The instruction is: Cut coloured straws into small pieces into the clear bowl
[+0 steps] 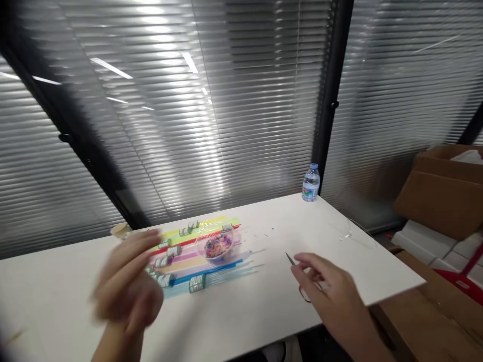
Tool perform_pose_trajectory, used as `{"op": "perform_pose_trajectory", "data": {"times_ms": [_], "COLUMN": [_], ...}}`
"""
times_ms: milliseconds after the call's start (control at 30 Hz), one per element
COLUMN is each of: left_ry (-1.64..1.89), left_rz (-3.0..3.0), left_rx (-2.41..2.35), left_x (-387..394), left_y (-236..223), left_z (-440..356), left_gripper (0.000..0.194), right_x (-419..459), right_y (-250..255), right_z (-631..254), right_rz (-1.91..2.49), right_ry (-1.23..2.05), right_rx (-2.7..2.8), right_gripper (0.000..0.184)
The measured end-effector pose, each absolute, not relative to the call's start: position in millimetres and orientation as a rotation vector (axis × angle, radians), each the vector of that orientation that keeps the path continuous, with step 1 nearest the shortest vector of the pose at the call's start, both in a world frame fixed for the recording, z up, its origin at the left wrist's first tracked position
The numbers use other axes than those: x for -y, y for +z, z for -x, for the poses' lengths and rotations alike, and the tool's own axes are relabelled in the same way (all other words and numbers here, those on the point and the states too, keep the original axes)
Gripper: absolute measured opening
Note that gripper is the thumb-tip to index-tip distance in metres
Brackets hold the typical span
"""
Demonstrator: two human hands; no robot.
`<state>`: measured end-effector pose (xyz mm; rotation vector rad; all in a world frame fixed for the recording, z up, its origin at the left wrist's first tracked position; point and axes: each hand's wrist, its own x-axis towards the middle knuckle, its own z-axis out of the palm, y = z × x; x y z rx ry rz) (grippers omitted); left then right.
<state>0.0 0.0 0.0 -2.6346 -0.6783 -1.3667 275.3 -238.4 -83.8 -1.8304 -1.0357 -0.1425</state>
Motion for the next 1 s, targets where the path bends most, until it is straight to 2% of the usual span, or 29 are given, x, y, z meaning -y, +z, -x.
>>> {"op": "perform_pose_trajectory", "data": {"times_ms": [100, 167, 267, 467, 733, 867, 933, 1000], "left_ry": [-1.410, -1.464, -1.417, -1.625, -1.485, -1.462, -1.049, -0.556], "left_rz": [2.798, 2.757, 2.747, 2.686, 2.520, 2.636, 2.875, 3.012], "left_rx": [0.529, 0.627, 0.847, 0.909, 0.397, 0.211, 0.067, 0.375], "left_x": [-39.9, -68.1, -94.2, -90.5, -48.6, 2.0, 24.7, 40.7], "left_y": [-22.6, -46.6, -83.4, -115.9, -101.5, -101.1, -105.4, -108.8], "left_z": [-24.7, -34.9, -35.2, -16.7, -36.5, -70.2, -93.8, -120.4], "left_gripper": [0.035, 0.029, 0.034, 0.031, 0.020, 0.013, 0.014, 0.017], "right_x": [216.7, 216.1, 224.0, 220.9, 185.3, 140.6, 107.7, 70.6], "right_y": [-138.4, -173.6, -203.3, -205.1, -195.4, -162.9, -139.9, -118.8], "right_z": [-281.8, -280.9, -278.6, -295.5, -303.9, -304.2, -308.5, -314.2], "right_rz": [2.034, 2.126, 2.181, 2.204, 2.440, 2.345, 1.988, 1.471], "right_ry": [-0.154, -0.330, -0.472, -0.432, -0.571, -0.184, 0.182, 0.632], "right_rx": [1.028, 1.040, 1.055, 1.009, 0.925, 0.806, 0.732, 0.519], "right_gripper": [0.032, 0.035, 0.036, 0.036, 0.031, 0.017, 0.012, 0.013]}}
